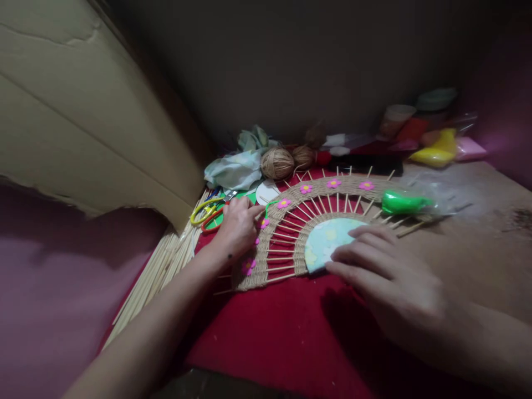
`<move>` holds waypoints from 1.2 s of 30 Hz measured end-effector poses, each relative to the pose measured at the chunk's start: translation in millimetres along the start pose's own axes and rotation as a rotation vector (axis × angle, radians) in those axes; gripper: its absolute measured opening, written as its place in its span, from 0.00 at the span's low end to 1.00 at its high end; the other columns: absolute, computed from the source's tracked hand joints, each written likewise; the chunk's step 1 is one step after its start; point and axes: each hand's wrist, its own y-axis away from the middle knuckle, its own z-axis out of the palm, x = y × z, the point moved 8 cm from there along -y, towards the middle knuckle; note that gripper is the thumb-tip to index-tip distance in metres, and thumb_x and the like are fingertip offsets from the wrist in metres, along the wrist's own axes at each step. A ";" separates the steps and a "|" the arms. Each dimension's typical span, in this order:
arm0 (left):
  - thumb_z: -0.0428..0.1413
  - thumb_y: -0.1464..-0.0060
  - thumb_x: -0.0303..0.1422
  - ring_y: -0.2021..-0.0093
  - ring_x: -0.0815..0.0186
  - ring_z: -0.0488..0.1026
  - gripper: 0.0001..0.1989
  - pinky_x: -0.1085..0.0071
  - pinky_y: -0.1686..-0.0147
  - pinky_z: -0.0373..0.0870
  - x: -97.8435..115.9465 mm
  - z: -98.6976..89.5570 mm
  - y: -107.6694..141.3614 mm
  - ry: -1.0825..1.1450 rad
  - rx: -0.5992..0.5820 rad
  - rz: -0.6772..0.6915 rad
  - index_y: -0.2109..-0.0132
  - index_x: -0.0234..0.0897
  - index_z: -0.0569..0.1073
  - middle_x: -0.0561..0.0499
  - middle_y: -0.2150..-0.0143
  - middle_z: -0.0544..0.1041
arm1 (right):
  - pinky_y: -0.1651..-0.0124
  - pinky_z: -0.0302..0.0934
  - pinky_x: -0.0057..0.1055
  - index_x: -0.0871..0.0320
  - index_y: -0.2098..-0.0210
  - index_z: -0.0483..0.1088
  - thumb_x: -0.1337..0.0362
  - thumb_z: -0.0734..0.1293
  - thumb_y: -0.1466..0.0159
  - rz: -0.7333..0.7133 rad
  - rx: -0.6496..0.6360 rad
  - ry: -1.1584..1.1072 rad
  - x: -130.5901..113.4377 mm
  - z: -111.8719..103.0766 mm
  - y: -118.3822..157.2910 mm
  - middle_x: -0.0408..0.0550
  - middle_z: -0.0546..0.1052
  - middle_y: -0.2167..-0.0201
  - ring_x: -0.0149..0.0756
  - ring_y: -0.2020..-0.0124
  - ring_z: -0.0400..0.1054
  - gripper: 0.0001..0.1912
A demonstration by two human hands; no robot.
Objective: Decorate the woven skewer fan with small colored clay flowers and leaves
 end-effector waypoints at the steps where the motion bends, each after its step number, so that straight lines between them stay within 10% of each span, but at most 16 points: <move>1: 0.50 0.45 0.28 0.59 0.57 0.62 0.15 0.62 0.62 0.57 1.6 0.5 2.6 -0.004 -0.007 0.004 0.53 0.42 0.75 0.45 0.63 0.68 | 0.54 0.58 0.48 0.68 0.64 0.73 0.80 0.58 0.41 -0.003 -0.005 -0.001 -1.2 1.7 2.4 0.56 0.74 0.69 0.41 0.64 0.64 0.14; 36: 0.50 0.50 0.24 0.58 0.55 0.62 0.20 0.62 0.62 0.57 6.3 6.0 -23.9 -0.003 -0.109 -0.076 0.51 0.37 0.75 0.43 0.61 0.68 | 0.56 0.58 0.47 0.66 0.70 0.73 0.80 0.55 0.40 0.024 0.088 -0.008 3.5 -5.3 10.2 0.55 0.74 0.71 0.39 0.67 0.63 0.15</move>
